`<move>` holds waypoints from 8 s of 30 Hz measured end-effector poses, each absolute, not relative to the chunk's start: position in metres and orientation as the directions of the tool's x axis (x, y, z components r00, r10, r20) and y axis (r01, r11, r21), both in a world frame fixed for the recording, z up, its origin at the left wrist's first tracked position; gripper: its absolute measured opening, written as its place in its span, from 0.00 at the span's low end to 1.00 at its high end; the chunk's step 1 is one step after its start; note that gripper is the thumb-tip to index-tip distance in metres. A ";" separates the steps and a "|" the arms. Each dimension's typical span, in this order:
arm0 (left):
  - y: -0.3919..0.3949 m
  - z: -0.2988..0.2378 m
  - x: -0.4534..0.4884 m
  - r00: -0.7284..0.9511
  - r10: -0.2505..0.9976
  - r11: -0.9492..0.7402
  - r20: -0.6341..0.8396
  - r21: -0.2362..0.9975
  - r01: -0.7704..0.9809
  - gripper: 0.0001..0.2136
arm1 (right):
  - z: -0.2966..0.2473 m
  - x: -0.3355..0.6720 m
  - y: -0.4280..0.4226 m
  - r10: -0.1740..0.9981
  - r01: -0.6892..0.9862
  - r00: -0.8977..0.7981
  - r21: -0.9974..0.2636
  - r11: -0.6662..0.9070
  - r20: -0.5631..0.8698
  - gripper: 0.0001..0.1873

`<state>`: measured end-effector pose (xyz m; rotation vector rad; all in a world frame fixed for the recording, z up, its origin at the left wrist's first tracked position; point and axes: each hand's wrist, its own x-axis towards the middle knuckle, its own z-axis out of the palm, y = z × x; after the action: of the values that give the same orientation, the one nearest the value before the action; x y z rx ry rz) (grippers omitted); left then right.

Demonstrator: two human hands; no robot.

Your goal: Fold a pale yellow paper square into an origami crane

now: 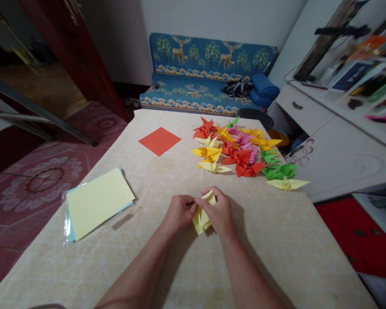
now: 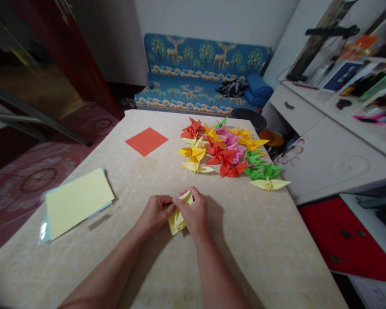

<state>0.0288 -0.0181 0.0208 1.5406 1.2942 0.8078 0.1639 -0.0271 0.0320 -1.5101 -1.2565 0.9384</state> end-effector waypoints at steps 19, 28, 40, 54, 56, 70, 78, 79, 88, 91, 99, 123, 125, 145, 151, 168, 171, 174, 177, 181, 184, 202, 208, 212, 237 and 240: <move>-0.016 0.022 0.029 -0.092 0.996 0.031 -0.019 0.990 0.135 0.12 | 0.029 0.158 -0.031 0.883 0.259 0.391 -0.952 0.165 0.260 0.28; -0.014 0.023 0.033 -0.396 0.908 0.017 -0.134 0.958 -0.286 0.09 | 0.030 0.129 -0.050 0.777 0.478 0.285 -0.786 0.393 0.562 0.08; -0.021 0.021 0.046 -0.357 0.920 0.047 -0.163 0.949 -0.312 0.11 | 0.022 0.132 -0.034 0.842 0.640 0.263 -0.738 0.214 0.472 0.04; -0.020 0.020 0.046 -0.339 0.910 0.067 -0.238 0.892 -0.446 0.14 | 0.012 0.142 -0.023 0.887 0.339 0.388 -0.934 0.115 0.250 0.07; -0.020 0.020 0.046 -0.345 0.907 0.071 -0.241 0.895 -0.440 0.14 | 0.011 0.142 -0.023 0.887 0.265 0.413 -0.959 0.101 0.207 0.07; -0.011 0.018 0.031 -0.256 0.961 0.082 -0.107 0.991 -0.108 0.09 | 0.015 0.158 -0.024 0.873 0.394 0.417 -0.916 0.078 0.254 0.20; -0.011 0.024 0.026 -0.104 0.988 0.089 -0.109 0.979 -0.181 0.12 | 0.017 0.156 -0.026 0.932 0.345 0.287 -0.932 0.116 0.222 0.05; -0.011 0.025 0.025 -0.087 0.989 0.101 -0.118 0.978 -0.182 0.13 | 0.018 0.155 -0.027 0.938 0.334 0.270 -0.935 0.119 0.216 0.06; -0.011 0.028 0.023 0.024 0.982 0.191 -0.190 0.962 -0.196 0.11 | 0.022 0.153 -0.034 0.963 0.336 0.186 -0.933 0.125 0.196 0.07; -0.011 0.032 0.022 0.028 0.975 0.219 -0.219 0.949 -0.226 0.11 | 0.026 0.155 -0.034 0.966 0.348 0.165 -0.928 0.132 0.199 0.07; -0.012 0.034 0.023 0.103 0.961 0.274 -0.255 0.924 -0.267 0.14 | 0.030 0.160 -0.030 0.924 0.488 0.106 -0.829 0.273 0.367 0.09; -0.013 0.030 0.025 0.068 0.953 0.304 -0.297 0.915 -0.264 0.11 | 0.022 0.167 -0.023 0.984 0.097 0.137 -0.990 0.102 0.115 0.12; -0.013 0.030 0.025 0.041 0.958 0.285 -0.285 0.924 -0.256 0.11 | 0.023 0.166 -0.023 0.985 0.101 0.128 -0.989 0.105 0.118 0.11; -0.016 0.021 0.026 0.010 0.987 0.159 -0.159 0.987 -0.030 0.10 | 0.022 0.157 -0.024 0.983 0.267 0.158 -0.963 0.047 0.092 0.04; -0.017 0.023 0.025 0.079 0.984 0.161 -0.160 0.987 -0.005 0.08 | 0.014 0.159 -0.023 0.984 0.280 0.168 -0.960 0.005 0.054 0.05; -0.018 0.028 0.026 0.229 0.943 0.260 -0.242 0.965 -0.048 0.08 | 0.020 0.164 -0.028 0.976 0.369 0.201 -0.929 -0.001 0.079 0.09; -0.018 0.028 0.026 0.238 0.936 0.278 -0.258 0.959 -0.051 0.09 | 0.019 0.164 -0.028 0.976 0.340 0.207 -0.940 -0.016 0.059 0.08; -0.018 0.028 0.025 0.264 0.928 0.293 -0.264 0.953 -0.075 0.09 | 0.019 0.164 -0.029 0.976 0.308 0.213 -0.951 -0.032 0.037 0.07; -0.018 0.028 0.025 0.291 0.917 0.307 -0.273 0.949 -0.076 0.12 | 0.021 0.165 -0.029 0.977 0.301 0.209 -0.953 -0.025 0.040 0.09; -0.017 0.028 0.025 0.283 0.913 0.318 -0.294 0.947 -0.043 0.14 | 0.024 0.165 -0.029 0.978 0.355 0.198 -0.935 -0.003 0.072 0.12; -0.016 0.025 0.026 0.259 0.925 0.286 -0.276 0.958 0.001 0.14 | 0.024 0.164 -0.029 0.976 0.407 0.194 -0.913 0.010 0.097 0.14; -0.020 0.026 0.030 0.222 0.945 0.203 -0.241 0.962 0.180 0.09 | 0.022 0.158 -0.027 0.958 0.281 0.253 -0.958 0.063 0.137 0.08; -0.022 0.027 0.033 0.226 0.952 0.153 -0.207 0.960 0.236 0.10 | 0.021 0.157 -0.028 0.939 0.427 0.234 -0.895 0.134 0.252 0.07; -0.022 0.024 0.031 0.284 0.935 0.149 -0.211 0.963 0.223 0.13 | 0.023 0.154 -0.028 0.913 0.403 0.318 -0.908 0.114 0.255 0.09; -0.018 0.027 0.033 -0.221 0.958 0.132 -0.183 0.965 -0.228 0.12 | 0.021 0.151 -0.032 0.964 0.313 0.210 -0.946 0.088 0.160 0.10; -0.019 0.028 0.035 -0.217 0.958 0.126 -0.186 0.956 -0.265 0.11 | 0.018 0.153 -0.030 0.975 0.335 0.187 -0.941 0.055 0.123 0.15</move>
<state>0.0354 -0.0194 0.0277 0.7824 1.2602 1.3686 0.1531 -0.0302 0.0178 -1.4675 -1.3263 0.8108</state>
